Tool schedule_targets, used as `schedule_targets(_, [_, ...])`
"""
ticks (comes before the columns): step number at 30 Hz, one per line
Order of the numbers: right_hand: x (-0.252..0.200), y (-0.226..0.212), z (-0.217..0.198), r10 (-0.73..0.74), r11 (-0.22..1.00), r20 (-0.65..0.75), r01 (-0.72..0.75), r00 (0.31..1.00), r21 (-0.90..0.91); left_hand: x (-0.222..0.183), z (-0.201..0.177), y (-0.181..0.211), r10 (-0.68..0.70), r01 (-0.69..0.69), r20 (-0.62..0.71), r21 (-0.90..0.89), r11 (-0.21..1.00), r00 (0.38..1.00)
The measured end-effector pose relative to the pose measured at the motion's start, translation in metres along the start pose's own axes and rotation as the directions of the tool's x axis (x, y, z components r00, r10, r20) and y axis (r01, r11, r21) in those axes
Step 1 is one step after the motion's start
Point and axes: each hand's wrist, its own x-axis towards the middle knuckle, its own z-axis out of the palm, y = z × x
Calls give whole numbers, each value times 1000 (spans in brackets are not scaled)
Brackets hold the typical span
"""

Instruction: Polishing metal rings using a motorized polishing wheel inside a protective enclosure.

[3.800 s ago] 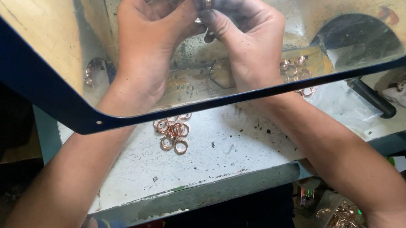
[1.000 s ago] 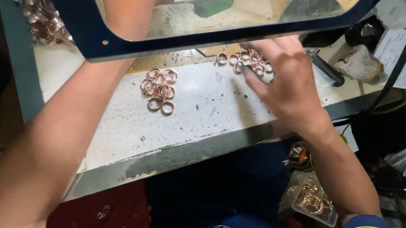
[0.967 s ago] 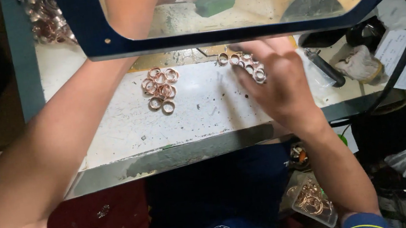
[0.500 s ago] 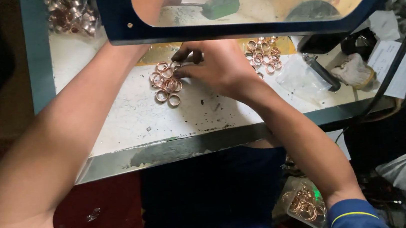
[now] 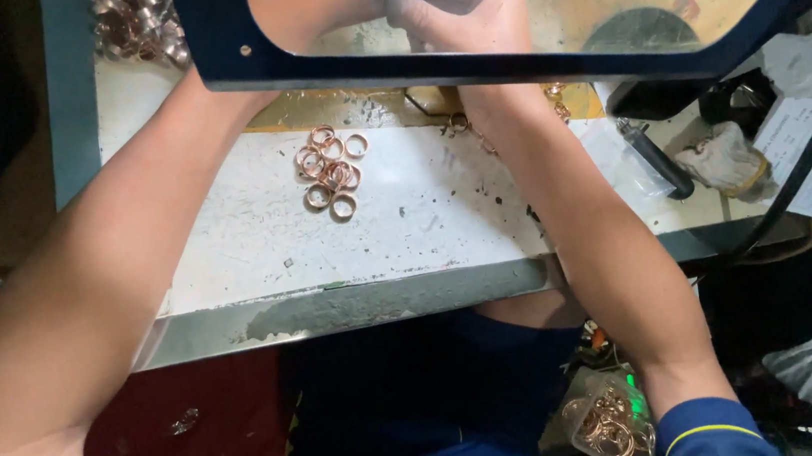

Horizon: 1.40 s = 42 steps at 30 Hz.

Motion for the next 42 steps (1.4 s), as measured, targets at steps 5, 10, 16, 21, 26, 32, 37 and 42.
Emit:
schedule_targets(5, [-5, 2, -1, -162, 963, -48, 169, 986, 209, 6, 3, 12, -71, 71, 44, -9, 997, 997])
schedule_targets(10, [-1, 5, 1, -130, 936, -153, 172, 980, 308, 7, 9, 9, -209, 214, 45, -237, 948, 977])
schedule_targets(16, [-1, 10, 2, -103, 915, -151, 153, 983, 373, 7, 17, 9, -347, 328, -8, -311, 892, 938])
schedule_targets(21, [-4, 4, 3, -113, 909, -129, 155, 985, 388, 9, 21, 4, -418, 321, -65, -538, 780, 906])
schedule_targets(26, [-6, -6, 5, 13, 922, -111, 31, 994, 385, 8, 19, -1, -401, 303, -75, -533, 790, 913])
schedule_targets(32, [-5, -3, 5, 122, 877, -115, -53, 986, 478, 11, 20, 8, -390, 295, -69, -538, 790, 918])
schedule_targets(37, [-5, -1, 7, 20, 928, -144, 35, 989, 372, 12, 22, 15, -329, 242, -81, -519, 819, 941])
schedule_targets(42, [-1, -6, 10, 55, 913, -192, 28, 980, 406, 17, 24, 20, -305, 239, -132, -370, 898, 943])
